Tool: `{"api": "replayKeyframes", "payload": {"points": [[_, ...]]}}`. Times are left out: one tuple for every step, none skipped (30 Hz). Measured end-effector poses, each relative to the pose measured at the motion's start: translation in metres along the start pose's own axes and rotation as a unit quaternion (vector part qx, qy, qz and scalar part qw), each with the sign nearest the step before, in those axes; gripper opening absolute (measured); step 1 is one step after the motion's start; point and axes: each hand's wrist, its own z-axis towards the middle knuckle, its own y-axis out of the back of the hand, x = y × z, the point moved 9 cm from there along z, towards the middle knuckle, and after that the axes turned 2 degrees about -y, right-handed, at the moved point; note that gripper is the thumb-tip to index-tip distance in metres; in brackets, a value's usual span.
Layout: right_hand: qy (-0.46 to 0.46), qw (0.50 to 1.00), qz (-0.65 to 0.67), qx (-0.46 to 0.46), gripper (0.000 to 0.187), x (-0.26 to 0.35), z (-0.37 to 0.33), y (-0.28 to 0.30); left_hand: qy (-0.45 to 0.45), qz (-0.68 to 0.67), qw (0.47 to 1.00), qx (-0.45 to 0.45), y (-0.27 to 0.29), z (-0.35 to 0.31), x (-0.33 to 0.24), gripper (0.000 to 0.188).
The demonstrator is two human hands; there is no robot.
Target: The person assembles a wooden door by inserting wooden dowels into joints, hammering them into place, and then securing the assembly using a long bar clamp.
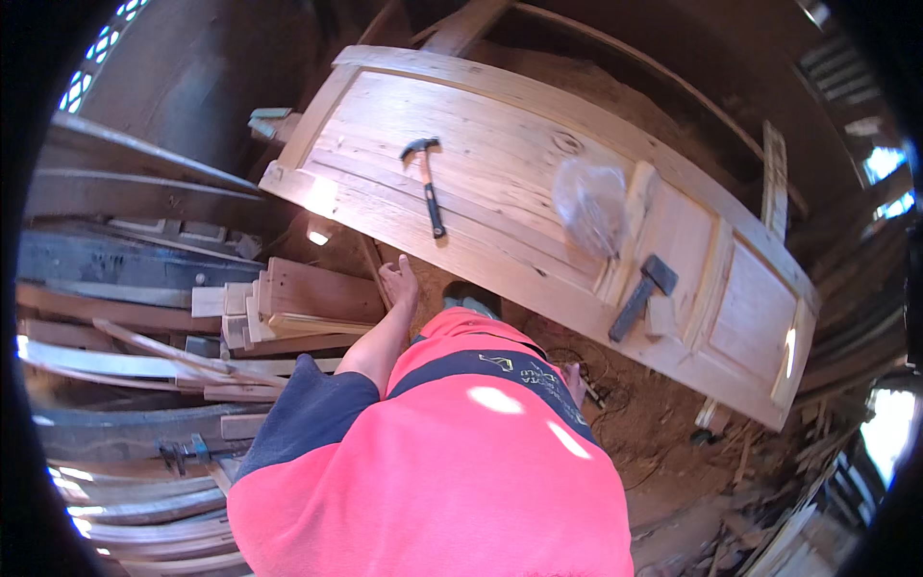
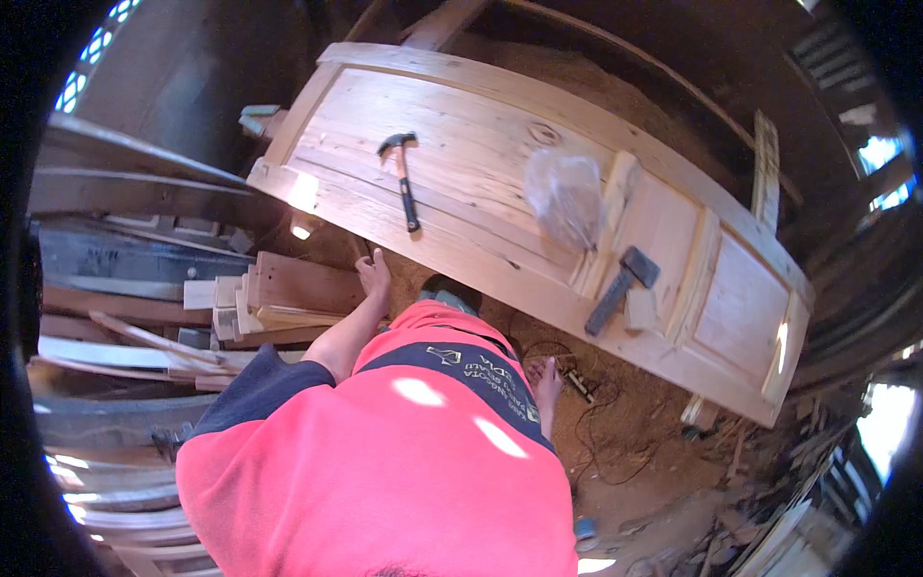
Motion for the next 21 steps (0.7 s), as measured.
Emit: {"api": "replayKeyframes", "payload": {"points": [[-0.047, 0.997, 0.061, 0.023, 0.060, 0.007, 0.003, -0.031, 0.052, -0.052, 0.997, 0.009, -0.001, 0.027, 0.026, 0.065], [-0.084, 0.989, 0.123, 0.022, 0.062, 0.011, 0.013, -0.044, 0.133, -0.128, 0.981, 0.057, -0.020, 0.029, 0.023, 0.069], [-0.086, 0.990, 0.072, 0.082, 0.063, 0.024, 0.020, -0.063, 0.212, -0.202, 0.950, 0.104, -0.043, 0.025, 0.017, 0.074], [-0.085, 0.989, 0.028, 0.118, 0.063, 0.032, 0.022, -0.078, 0.287, -0.274, 0.907, 0.144, -0.059, 0.018, 0.009, 0.079], [-0.089, 0.986, -0.001, 0.143, 0.063, 0.036, 0.025, -0.094, 0.306, -0.327, 0.881, 0.151, -0.068, 0.018, 0.000, 0.083], [-0.090, 0.987, -0.014, 0.129, 0.063, 0.041, 0.029, -0.103, 0.322, -0.379, 0.853, 0.158, -0.077, 0.019, -0.011, 0.087], [-0.092, 0.988, -0.029, 0.120, 0.063, 0.045, 0.030, -0.112, 0.337, -0.428, 0.823, 0.163, -0.084, 0.021, -0.020, 0.092], [-0.093, 0.988, -0.042, 0.114, 0.063, 0.049, 0.033, -0.125, 0.354, -0.433, 0.816, 0.144, -0.091, 0.032, -0.011, 0.095], [-0.094, 0.988, -0.052, 0.109, 0.063, 0.053, 0.034, -0.135, 0.371, -0.436, 0.810, 0.126, -0.096, 0.040, -0.001, 0.098], [-0.095, 0.988, -0.062, 0.105, 0.063, 0.056, 0.035, -0.144, 0.387, -0.440, 0.803, 0.109, -0.106, 0.051, 0.010, 0.101], [-0.092, 0.989, -0.070, 0.095, 0.063, 0.058, 0.040, -0.150, 0.396, -0.438, 0.800, 0.105, -0.111, 0.054, 0.008, 0.101], [-0.091, 0.989, -0.076, 0.087, 0.063, 0.061, 0.042, -0.153, 0.406, -0.422, 0.805, 0.099, -0.110, 0.056, 0.009, 0.102], [-0.088, 0.990, -0.080, 0.078, 0.063, 0.064, 0.046, -0.157, 0.411, -0.393, 0.816, 0.100, -0.107, 0.056, 0.003, 0.103], [-0.084, 0.991, -0.081, 0.064, 0.063, 0.067, 0.049, -0.158, 0.414, -0.352, 0.833, 0.104, -0.100, 0.052, -0.007, 0.104], [-0.081, 0.991, -0.088, 0.057, 0.062, 0.069, 0.052, -0.159, 0.416, -0.303, 0.851, 0.103, -0.090, 0.046, -0.021, 0.105], [-0.078, 0.991, -0.094, 0.049, 0.062, 0.072, 0.054, -0.161, 0.418, -0.255, 0.866, 0.101, -0.080, 0.044, -0.031, 0.105], [-0.079, 0.991, -0.103, 0.044, 0.062, 0.072, 0.052, -0.161, 0.422, -0.219, 0.875, 0.095, -0.075, 0.043, -0.031, 0.106], [-0.080, 0.990, -0.108, 0.038, 0.062, 0.071, 0.051, -0.163, 0.424, -0.192, 0.881, 0.089, -0.075, 0.046, -0.026, 0.107], [-0.080, 0.989, -0.117, 0.037, 0.062, 0.073, 0.048, -0.166, 0.431, -0.189, 0.878, 0.085, -0.085, 0.054, -0.005, 0.107], [-0.079, 0.988, -0.124, 0.034, 0.062, 0.077, 0.047, -0.169, 0.437, -0.186, 0.876, 0.083, -0.098, 0.061, 0.018, 0.108], [-0.079, 0.988, -0.132, 0.031, 0.062, 0.080, 0.044, -0.170, 0.441, -0.186, 0.874, 0.080, -0.112, 0.068, 0.035, 0.109]]}}
